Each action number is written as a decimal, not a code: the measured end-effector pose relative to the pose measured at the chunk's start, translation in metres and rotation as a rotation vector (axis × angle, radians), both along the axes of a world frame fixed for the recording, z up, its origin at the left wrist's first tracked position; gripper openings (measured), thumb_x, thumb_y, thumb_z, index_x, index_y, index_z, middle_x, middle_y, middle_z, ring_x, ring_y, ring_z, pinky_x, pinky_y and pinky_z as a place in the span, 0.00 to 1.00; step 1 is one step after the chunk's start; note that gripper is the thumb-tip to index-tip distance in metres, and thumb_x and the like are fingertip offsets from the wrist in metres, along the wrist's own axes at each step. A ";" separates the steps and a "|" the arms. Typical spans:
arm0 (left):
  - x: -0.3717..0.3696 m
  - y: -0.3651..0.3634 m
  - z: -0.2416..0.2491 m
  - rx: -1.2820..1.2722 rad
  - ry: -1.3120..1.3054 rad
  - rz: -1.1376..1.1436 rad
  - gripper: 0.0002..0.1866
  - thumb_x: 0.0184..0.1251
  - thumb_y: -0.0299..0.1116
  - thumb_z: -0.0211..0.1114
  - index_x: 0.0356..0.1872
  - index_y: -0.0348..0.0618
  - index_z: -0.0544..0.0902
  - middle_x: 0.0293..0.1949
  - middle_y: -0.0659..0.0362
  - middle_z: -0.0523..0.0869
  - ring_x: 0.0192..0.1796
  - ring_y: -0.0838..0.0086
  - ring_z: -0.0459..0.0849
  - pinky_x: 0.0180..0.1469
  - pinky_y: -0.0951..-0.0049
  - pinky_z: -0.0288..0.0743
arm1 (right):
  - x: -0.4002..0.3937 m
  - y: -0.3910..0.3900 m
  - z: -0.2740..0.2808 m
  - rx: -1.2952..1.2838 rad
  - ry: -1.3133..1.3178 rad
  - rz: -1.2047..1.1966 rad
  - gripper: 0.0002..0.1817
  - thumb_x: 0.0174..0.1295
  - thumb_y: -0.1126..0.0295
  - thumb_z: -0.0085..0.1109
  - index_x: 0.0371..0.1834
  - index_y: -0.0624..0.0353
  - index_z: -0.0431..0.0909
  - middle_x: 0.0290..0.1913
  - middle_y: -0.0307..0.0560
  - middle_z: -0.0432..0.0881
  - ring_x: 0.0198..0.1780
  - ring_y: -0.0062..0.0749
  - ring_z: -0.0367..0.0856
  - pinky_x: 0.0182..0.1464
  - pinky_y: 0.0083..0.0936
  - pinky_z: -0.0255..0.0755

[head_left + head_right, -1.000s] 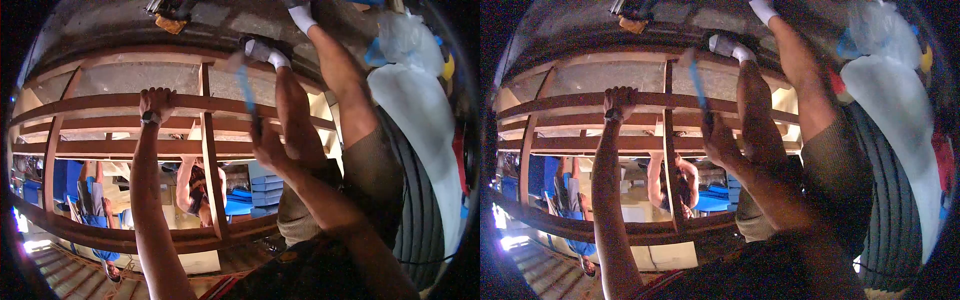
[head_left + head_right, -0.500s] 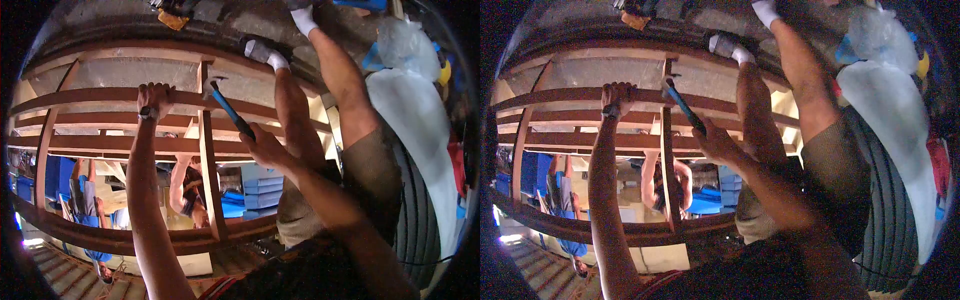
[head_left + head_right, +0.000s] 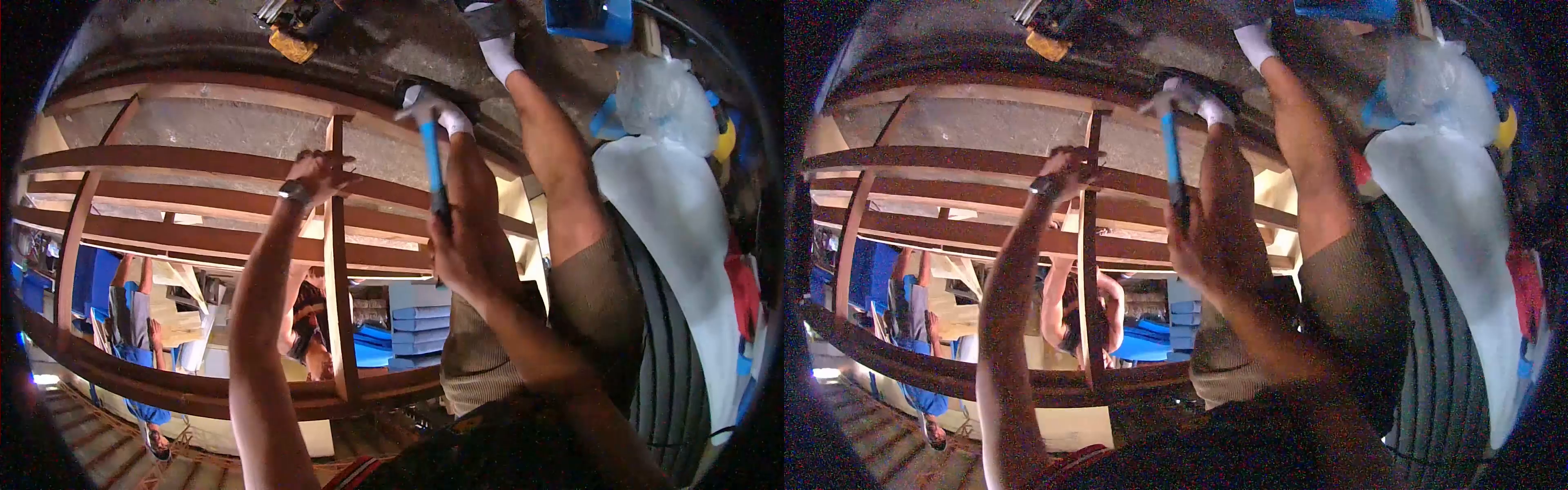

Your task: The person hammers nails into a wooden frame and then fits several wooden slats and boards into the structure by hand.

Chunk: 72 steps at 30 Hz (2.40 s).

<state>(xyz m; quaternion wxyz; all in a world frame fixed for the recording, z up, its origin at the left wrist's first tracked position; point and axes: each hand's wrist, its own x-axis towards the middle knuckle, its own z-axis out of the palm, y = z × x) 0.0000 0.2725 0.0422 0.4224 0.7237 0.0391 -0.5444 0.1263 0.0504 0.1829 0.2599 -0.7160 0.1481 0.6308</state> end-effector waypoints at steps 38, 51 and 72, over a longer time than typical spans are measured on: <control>-0.014 0.078 0.005 0.573 0.004 -0.369 0.23 0.68 0.53 0.45 0.38 0.49 0.84 0.41 0.56 0.85 0.46 0.62 0.81 0.56 0.55 0.62 | -0.003 0.011 0.000 0.134 -0.195 0.245 0.21 0.68 0.56 0.41 0.56 0.59 0.63 0.39 0.64 0.76 0.42 0.55 0.77 0.46 0.49 0.66; 0.002 0.076 0.011 0.657 0.100 -0.345 0.24 0.69 0.52 0.44 0.32 0.49 0.83 0.32 0.56 0.85 0.41 0.60 0.82 0.51 0.55 0.66 | -0.024 0.014 -0.011 -0.059 0.154 -0.010 0.20 0.68 0.60 0.41 0.56 0.62 0.64 0.37 0.61 0.75 0.39 0.54 0.75 0.43 0.44 0.68; 0.003 0.073 0.014 0.644 0.049 -0.265 0.31 0.69 0.59 0.39 0.28 0.45 0.83 0.32 0.51 0.85 0.41 0.58 0.82 0.53 0.54 0.63 | -0.062 -0.011 -0.007 -0.045 0.270 0.077 0.20 0.69 0.54 0.42 0.52 0.58 0.67 0.25 0.44 0.70 0.26 0.27 0.71 0.30 0.26 0.67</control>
